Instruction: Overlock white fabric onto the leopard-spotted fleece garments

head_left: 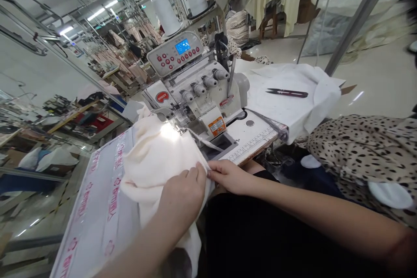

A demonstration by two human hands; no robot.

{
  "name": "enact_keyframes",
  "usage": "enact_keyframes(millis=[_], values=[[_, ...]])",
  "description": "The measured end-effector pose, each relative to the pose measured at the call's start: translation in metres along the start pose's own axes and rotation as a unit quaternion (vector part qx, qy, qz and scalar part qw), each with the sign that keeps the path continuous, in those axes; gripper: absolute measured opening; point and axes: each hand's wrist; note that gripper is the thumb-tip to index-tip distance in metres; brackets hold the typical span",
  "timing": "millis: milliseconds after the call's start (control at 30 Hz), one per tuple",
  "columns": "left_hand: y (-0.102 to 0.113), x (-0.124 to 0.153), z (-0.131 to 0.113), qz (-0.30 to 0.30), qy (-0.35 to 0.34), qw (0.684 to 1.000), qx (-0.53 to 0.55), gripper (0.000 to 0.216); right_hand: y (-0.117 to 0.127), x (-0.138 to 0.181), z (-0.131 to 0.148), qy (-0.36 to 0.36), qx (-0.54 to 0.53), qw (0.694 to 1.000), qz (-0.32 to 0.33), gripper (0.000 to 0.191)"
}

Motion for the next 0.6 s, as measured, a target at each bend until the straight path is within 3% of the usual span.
enact_keyframes(millis=[133,267,333,467,600], values=[[0.003,-0.014,0.003,0.006,0.039,0.999,-0.012,0.031,0.009,-0.019,0.007,0.009,0.012,1.0,-0.012,0.016],[0.005,-0.013,0.0,0.005,0.115,0.993,0.022,0.024,0.004,-0.024,0.003,0.001,-0.111,0.994,0.015,0.018],[0.003,-0.002,-0.002,0.003,0.127,0.99,0.054,0.019,-0.003,-0.016,-0.002,-0.025,-0.158,0.986,0.04,0.023],[0.002,0.034,0.002,0.001,0.072,0.989,0.127,0.023,-0.012,0.006,-0.004,-0.024,-0.206,0.976,0.058,0.031],[0.024,0.066,0.009,0.001,0.054,0.987,0.152,0.026,-0.021,-0.003,0.009,-0.004,-0.303,0.946,0.115,0.04]])
Point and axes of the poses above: each hand's wrist, its own x-axis away from the middle knuckle, its own y-axis out of the back of the hand, z = x × y, and after that the axes turned 15 degrees about z, right-handed
